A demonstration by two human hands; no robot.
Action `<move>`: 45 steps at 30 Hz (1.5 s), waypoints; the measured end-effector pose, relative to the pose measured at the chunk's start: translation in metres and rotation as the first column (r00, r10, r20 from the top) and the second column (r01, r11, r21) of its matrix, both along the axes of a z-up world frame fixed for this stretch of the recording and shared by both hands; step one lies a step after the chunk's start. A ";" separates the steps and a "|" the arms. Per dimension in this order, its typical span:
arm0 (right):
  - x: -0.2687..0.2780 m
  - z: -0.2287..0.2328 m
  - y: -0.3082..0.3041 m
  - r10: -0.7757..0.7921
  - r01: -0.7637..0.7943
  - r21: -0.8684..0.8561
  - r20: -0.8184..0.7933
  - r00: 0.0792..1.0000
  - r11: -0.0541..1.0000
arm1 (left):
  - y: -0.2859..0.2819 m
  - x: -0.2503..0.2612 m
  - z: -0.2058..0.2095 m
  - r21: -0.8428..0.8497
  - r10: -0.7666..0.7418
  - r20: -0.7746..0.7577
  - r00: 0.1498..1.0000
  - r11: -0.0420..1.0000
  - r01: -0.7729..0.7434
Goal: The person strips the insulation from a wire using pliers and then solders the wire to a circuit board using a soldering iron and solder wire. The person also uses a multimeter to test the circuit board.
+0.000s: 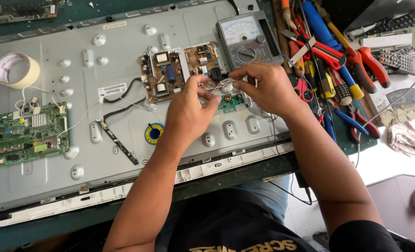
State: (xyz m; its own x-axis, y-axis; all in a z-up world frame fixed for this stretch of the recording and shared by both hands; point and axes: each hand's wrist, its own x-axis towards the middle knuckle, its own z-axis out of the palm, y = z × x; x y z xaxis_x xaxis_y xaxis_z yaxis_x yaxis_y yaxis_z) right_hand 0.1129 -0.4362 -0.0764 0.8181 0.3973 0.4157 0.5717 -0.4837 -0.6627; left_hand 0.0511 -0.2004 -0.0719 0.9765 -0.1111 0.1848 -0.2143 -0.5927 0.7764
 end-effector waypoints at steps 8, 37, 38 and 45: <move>0.001 0.000 0.002 -0.002 0.001 -0.007 -0.115 0.993 1.000 | 0.001 0.008 -0.012 0.125 0.040 0.049 0.998 0.991 -0.046; 0.002 -0.010 -0.006 -0.118 0.114 -0.034 -0.224 0.967 0.993 | 0.003 0.010 -0.023 0.134 0.094 0.054 0.994 0.986 -0.101; 0.002 -0.010 -0.005 -0.119 0.115 -0.034 -0.224 0.967 0.993 | 0.003 0.010 -0.023 0.134 0.093 0.053 0.994 0.986 -0.100; 0.000 -0.007 -0.004 -0.119 0.125 0.011 -0.233 0.965 0.992 | 0.000 0.008 -0.021 0.149 0.072 0.110 0.991 0.985 -0.088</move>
